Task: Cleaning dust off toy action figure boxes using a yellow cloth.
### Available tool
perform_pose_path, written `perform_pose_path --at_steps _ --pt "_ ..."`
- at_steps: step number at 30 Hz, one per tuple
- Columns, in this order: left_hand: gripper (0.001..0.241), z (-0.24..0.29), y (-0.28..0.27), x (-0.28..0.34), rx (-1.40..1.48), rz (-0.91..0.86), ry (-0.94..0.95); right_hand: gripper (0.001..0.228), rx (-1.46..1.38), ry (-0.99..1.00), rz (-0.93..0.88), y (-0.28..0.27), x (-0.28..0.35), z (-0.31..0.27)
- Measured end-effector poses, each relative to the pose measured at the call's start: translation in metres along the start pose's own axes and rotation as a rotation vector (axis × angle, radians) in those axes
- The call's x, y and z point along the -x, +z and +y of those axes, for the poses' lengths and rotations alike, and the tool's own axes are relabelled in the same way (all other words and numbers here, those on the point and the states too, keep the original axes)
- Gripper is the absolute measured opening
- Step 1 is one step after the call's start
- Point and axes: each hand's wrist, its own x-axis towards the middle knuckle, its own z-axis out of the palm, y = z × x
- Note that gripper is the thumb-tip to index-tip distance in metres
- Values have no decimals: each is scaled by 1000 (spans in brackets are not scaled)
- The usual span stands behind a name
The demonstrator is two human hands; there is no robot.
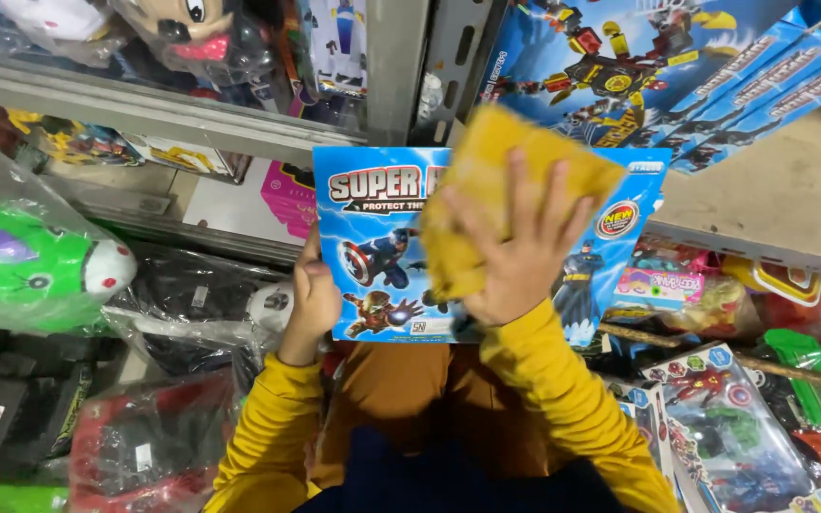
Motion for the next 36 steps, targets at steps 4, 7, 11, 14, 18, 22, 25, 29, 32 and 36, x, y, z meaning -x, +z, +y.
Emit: perform_pose_path --at_steps 4,7,11,14,18,22,25,29,32,36 --pt "94 0 -2 3 12 -9 11 48 -52 42 26 13 -2 -21" --pt "87 -10 -12 10 29 25 -47 47 26 -287 29 12 -18 -34" --pt "81 -30 -16 14 54 46 -45 53 -15 -254 -38 1 -41 -43" --pt "88 -20 -13 6 29 15 -35 56 -4 -360 -33 4 -40 -47" --pt "104 -5 -7 -2 -44 -35 -83 71 101 -308 -54 -3 -37 -46" --pt "108 -50 -14 8 330 -80 -110 74 13 -177 -64 25 22 -54" --pt "110 -37 -8 1 671 -68 -179 71 144 -351 -116 33 48 -47" --pt "113 -23 -6 1 235 -12 -113 69 66 -167 -105 31 63 -53" --pt "111 -46 -16 4 78 -21 -69 64 72 -177 -86 36 67 -47" --pt "90 -38 -18 -1 -5 -2 9 63 19 153 -3 14 45 7"
